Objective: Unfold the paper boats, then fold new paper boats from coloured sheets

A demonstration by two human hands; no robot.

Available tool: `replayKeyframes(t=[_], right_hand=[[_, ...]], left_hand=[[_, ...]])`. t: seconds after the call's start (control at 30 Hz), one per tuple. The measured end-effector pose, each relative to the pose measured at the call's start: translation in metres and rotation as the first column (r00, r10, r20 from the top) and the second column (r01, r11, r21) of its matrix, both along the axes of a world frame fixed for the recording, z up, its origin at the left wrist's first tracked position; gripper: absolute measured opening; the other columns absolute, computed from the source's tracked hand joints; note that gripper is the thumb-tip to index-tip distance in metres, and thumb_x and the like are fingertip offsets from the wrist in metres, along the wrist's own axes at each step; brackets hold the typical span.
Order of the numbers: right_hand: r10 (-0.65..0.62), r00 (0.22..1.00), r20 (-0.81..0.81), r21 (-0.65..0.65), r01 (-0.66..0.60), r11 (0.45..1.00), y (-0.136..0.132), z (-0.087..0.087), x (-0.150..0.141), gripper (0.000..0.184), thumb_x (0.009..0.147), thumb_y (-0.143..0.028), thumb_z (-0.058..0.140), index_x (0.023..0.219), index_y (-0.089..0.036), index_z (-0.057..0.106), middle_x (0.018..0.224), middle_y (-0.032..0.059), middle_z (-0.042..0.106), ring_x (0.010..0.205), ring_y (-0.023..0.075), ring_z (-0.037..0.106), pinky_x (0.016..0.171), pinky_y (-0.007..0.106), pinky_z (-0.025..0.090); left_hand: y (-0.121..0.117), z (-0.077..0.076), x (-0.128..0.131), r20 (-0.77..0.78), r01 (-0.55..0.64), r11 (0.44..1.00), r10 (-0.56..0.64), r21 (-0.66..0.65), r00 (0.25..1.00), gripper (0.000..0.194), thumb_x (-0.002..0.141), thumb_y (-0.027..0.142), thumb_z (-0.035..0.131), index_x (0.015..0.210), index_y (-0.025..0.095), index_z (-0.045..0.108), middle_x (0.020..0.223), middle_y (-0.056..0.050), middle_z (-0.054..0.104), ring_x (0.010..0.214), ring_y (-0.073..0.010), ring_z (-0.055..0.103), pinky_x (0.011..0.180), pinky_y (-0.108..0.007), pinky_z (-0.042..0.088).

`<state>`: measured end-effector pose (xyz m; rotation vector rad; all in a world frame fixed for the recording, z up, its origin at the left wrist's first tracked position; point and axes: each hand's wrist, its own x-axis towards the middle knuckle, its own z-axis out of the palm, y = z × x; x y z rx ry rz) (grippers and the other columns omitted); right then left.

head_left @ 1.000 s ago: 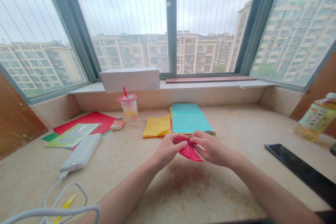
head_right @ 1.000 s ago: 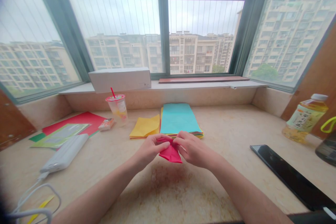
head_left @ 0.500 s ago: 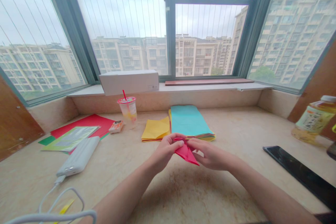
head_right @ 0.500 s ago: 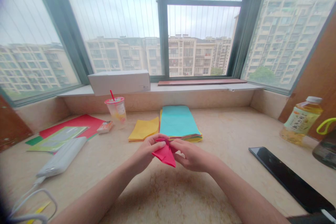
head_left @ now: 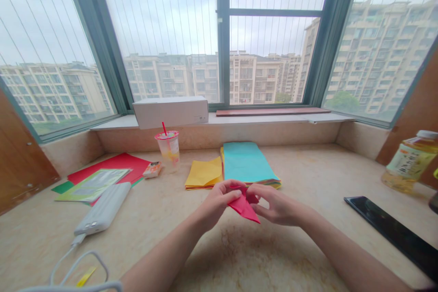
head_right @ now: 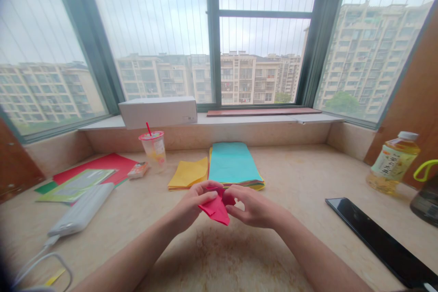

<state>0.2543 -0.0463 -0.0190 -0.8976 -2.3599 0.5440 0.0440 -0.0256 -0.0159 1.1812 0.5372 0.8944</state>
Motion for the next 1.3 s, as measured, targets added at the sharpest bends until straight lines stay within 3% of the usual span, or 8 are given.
replayKeyframes(t=[0.3,0.87,1.3], right_hand=[[0.009,1.0,-0.02,-0.076,-0.01,0.997,-0.002,0.001,0.0,0.011,0.093,-0.029,0.056,0.101,-0.021,0.054,0.098,0.0028,0.062,0.085,0.0146,0.056,0.077,0.027,0.046],[0.012,0.993,0.12,0.05,-0.018,0.999,-0.002,0.003,0.0,0.009,0.09,-0.027,0.057,0.09,-0.02,0.051,0.087,0.001,0.058,0.077,0.0141,0.051,0.07,0.026,0.042],[-0.024,0.996,0.087,0.079,0.017,0.997,-0.001,-0.008,-0.001,0.011,0.082,-0.016,0.059,0.08,-0.021,0.05,0.078,-0.0016,0.059,0.066,0.0116,0.05,0.061,0.023,0.04]], left_hand=[[0.001,-0.002,-0.003,0.005,0.037,0.999,-0.037,-0.022,0.999,0.026,0.073,0.022,0.076,0.097,0.013,0.069,0.091,-0.01,0.074,0.078,-0.0164,0.067,0.071,-0.024,0.047],[-0.003,-0.004,-0.001,-0.018,0.071,0.997,-0.072,-0.029,0.997,0.027,0.072,0.022,0.077,0.096,0.013,0.069,0.09,-0.008,0.071,0.077,-0.016,0.065,0.074,-0.026,0.049],[0.0,-0.004,-0.002,-0.108,0.072,0.996,-0.066,0.046,0.992,0.022,0.073,0.025,0.076,0.09,0.015,0.068,0.088,-0.005,0.069,0.079,-0.017,0.064,0.076,-0.027,0.047]])
